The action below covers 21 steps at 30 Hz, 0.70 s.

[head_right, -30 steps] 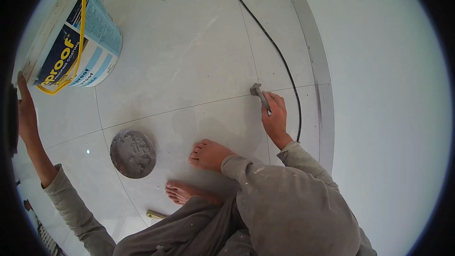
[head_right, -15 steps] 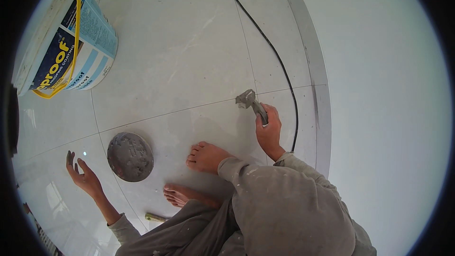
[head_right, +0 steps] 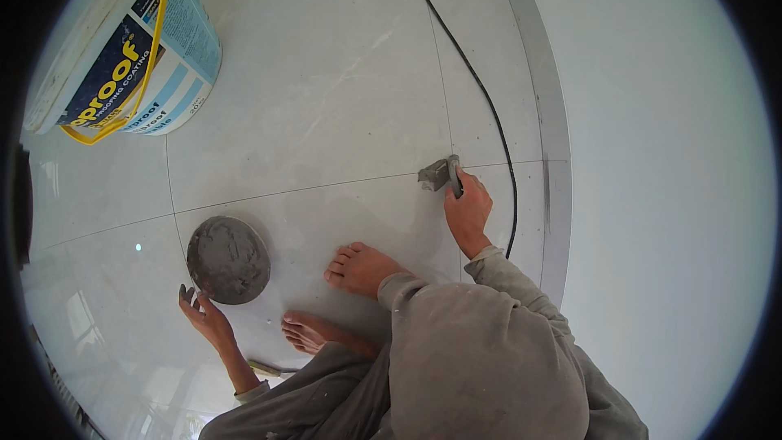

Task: The person applies grout to the gaps between floor tiles using a small rubber float and a putty knife, smoothing the material into the seams.

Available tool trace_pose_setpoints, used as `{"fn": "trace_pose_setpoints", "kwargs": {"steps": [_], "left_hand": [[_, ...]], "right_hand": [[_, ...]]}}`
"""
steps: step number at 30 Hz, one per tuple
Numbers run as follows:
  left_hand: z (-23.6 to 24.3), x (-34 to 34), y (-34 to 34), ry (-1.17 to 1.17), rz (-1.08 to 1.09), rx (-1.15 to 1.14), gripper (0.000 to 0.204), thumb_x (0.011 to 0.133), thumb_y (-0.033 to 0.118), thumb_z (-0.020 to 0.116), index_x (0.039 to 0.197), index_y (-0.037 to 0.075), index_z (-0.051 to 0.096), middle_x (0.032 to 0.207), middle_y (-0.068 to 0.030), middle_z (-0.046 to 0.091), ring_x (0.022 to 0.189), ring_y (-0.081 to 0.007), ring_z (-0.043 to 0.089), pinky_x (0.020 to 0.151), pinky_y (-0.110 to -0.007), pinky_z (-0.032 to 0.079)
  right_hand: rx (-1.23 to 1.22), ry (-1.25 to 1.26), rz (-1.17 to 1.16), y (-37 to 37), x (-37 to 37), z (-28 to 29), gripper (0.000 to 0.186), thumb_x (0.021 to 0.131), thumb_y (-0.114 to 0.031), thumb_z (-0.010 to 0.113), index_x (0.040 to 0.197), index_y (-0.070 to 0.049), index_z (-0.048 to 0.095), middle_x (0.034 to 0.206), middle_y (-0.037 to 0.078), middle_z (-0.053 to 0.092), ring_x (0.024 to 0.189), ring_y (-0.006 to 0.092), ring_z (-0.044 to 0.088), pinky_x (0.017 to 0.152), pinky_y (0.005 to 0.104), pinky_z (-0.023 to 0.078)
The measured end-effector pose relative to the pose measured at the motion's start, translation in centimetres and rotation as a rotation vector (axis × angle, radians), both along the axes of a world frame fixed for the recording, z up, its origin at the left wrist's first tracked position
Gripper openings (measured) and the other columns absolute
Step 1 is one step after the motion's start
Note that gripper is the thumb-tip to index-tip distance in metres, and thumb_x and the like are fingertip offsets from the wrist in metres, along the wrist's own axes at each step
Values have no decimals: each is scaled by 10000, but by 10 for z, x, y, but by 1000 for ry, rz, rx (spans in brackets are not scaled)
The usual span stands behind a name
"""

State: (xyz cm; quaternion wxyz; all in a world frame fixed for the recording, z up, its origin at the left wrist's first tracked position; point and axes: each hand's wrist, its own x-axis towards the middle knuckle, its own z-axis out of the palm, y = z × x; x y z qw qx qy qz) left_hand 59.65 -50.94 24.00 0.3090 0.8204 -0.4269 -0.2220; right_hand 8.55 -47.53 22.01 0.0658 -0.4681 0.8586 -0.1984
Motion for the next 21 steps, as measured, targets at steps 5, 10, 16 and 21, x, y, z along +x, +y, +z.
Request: {"fn": "trace_pose_setpoints", "kwargs": {"steps": [5, 10, 16, 21], "left_hand": [[-3, -10, 11, 316, 80, 63, 481, 1046, 154, 439, 1501, 1, 405, 1347, -201, 566, 1119, -290, 643, 926, -433, 551], [-4, -14, 9, 487, 145, 60, 470, 1045, 124, 428, 1505, 26, 409, 1325, -180, 591, 1168, -280, 645, 893, -393, 578], [-3, -13, 10, 427, 94, 43, 504, 1012, 66, 433, 1514, 26, 407, 1282, -185, 626, 1144, -260, 649, 876, -379, 590], [-3, -17, 7, 507, 144, -30, 506, 999, 61, 453, 1501, 2, 429, 1300, -194, 621, 1131, -262, 647, 891, -394, 606]], "right_hand": [[12, -3, 83, -17, 35, 9, 431, 810, -63, 756, 1235, -24, 700, 1016, 130, 718, 895, 341, 691, 803, 434, 542], [39, -138, 231, -38, 88, 14, 466, 776, -53, 761, 1238, -45, 697, 970, 116, 698, 884, 321, 682, 742, 424, 548], [75, -179, 458, -78, 155, 27, 503, 744, -72, 784, 1237, -45, 689, 1008, 105, 688, 923, 310, 680, 737, 421, 559], [-66, -605, 521, -103, 201, 22, 371, 837, -51, 737, 1206, -27, 717, 1024, 125, 749, 861, 255, 722, 756, 327, 558]]}}
